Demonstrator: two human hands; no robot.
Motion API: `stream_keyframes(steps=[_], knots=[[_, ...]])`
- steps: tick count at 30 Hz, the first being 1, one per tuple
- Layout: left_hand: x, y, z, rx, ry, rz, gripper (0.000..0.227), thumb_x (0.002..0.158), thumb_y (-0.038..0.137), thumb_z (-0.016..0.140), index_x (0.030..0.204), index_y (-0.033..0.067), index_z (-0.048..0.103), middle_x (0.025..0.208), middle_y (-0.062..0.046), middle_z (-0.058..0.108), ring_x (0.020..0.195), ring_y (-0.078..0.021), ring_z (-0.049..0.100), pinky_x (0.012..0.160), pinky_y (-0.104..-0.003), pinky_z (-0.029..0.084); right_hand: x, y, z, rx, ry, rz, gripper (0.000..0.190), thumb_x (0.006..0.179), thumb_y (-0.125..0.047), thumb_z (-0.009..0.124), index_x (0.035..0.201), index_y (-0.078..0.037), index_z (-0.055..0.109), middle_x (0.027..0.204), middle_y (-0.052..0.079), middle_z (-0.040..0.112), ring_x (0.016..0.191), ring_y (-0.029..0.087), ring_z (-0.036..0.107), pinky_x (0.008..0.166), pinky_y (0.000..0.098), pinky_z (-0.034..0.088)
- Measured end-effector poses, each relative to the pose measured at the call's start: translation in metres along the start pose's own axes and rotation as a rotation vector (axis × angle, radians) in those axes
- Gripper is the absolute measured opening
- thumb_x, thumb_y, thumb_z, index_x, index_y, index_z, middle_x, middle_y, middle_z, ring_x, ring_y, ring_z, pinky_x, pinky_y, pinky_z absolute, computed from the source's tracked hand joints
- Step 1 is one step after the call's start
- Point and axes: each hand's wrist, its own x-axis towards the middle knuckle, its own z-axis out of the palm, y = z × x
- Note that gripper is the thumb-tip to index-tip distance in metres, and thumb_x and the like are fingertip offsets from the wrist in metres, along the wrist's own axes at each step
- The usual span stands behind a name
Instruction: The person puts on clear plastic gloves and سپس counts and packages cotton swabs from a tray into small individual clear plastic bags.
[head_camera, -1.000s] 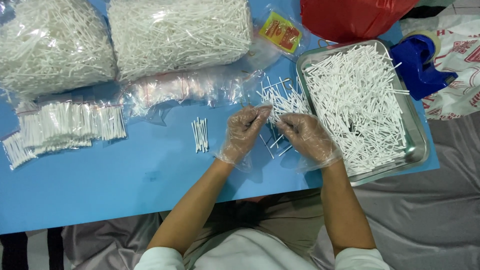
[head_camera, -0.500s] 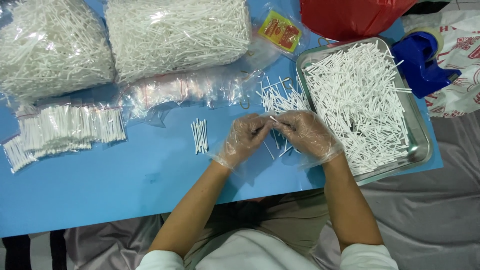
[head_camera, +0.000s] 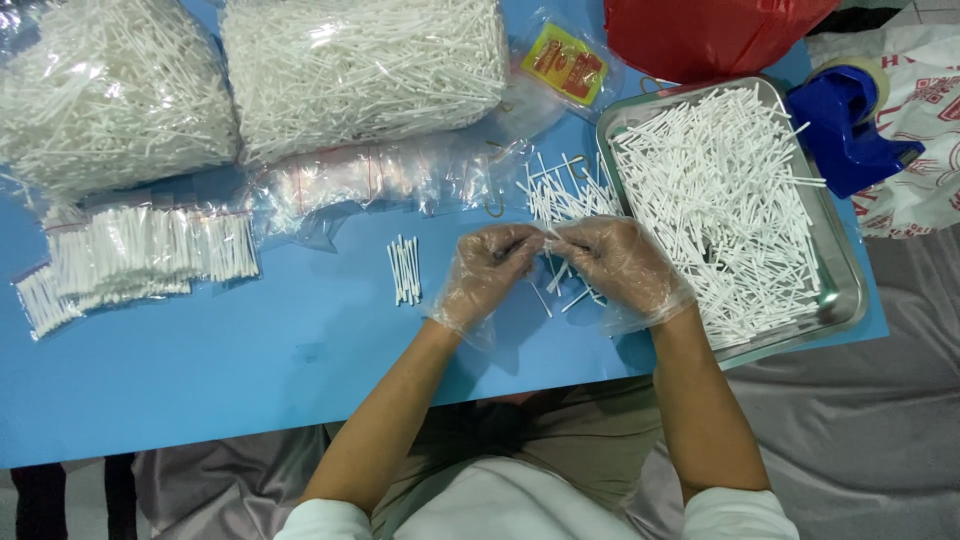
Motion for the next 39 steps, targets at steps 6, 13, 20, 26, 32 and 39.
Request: stream_keyframes(steps=[6, 13, 20, 26, 32, 39], knots=[[0.003, -0.004, -0.006, 0.01, 0.208, 0.033, 0.023, 0.089, 0.019, 0.08, 0.102, -0.0002, 0.077, 0.069, -0.013, 0.073, 0.058, -0.0163, 0.069, 0.052, -0.029, 0.059, -0.004, 0.013, 0.005, -0.03, 0.165, 0.103, 0.023, 0.101, -0.014, 0.063, 0.114, -0.003, 0.078, 0.101, 0.023, 0.075, 0.097, 0.039, 0.073, 0.082, 0.0485, 0.057], [0.006, -0.014, -0.006, -0.192, 0.381, 0.195, 0.019, 0.088, 0.009, 0.079, 0.096, -0.008, 0.074, 0.065, -0.017, 0.07, 0.054, -0.0187, 0.066, 0.049, -0.03, 0.058, -0.003, 0.026, 0.019, -0.202, 0.385, -0.014, 0.026, 0.097, -0.016, 0.071, 0.119, -0.002, 0.075, 0.101, 0.018, 0.072, 0.095, 0.033, 0.071, 0.08, 0.0417, 0.058], [-0.026, 0.01, 0.004, 0.049, 0.385, 0.356, 0.013, 0.09, 0.009, 0.076, 0.095, -0.0033, 0.077, 0.062, -0.016, 0.072, 0.051, -0.0179, 0.067, 0.046, -0.03, 0.057, -0.009, 0.005, 0.08, 0.687, 0.543, 0.086, 0.025, 0.098, -0.025, 0.071, 0.083, -0.005, 0.074, 0.061, 0.001, 0.057, 0.057, 0.008, 0.053, 0.05, 0.0244, 0.047], [-0.049, 0.026, -0.003, 0.175, 0.306, 0.216, 0.016, 0.089, 0.021, 0.078, 0.092, 0.0051, 0.08, 0.062, -0.011, 0.072, 0.056, -0.0189, 0.071, 0.049, -0.03, 0.057, -0.002, -0.015, 0.079, 0.689, 0.556, -0.074, 0.028, 0.098, -0.012, 0.071, 0.073, -0.003, 0.067, 0.062, 0.009, 0.063, 0.058, 0.011, 0.056, 0.053, 0.0263, 0.049], [-0.061, 0.027, -0.026, 0.25, 0.141, 0.013, 0.025, 0.091, 0.032, 0.076, 0.091, 0.0079, 0.081, 0.069, -0.011, 0.075, 0.064, -0.02, 0.073, 0.058, -0.032, 0.058, -0.009, -0.031, 0.079, 0.604, 0.427, -0.162, 0.026, 0.098, -0.005, 0.069, 0.073, 0.002, 0.068, 0.069, 0.017, 0.071, 0.067, 0.022, 0.072, 0.065, 0.0347, 0.058], [-0.072, 0.029, -0.039, -0.105, 0.133, -0.077, 0.018, 0.091, 0.017, 0.076, 0.087, 0.0001, 0.079, 0.069, -0.013, 0.074, 0.069, -0.0151, 0.069, 0.064, -0.029, 0.06, -0.01, -0.045, 0.087, 0.619, 0.409, -0.095, 0.026, 0.098, -0.008, 0.072, 0.074, -0.002, 0.066, 0.065, 0.009, 0.061, 0.066, 0.013, 0.057, 0.061, 0.0315, 0.052]])
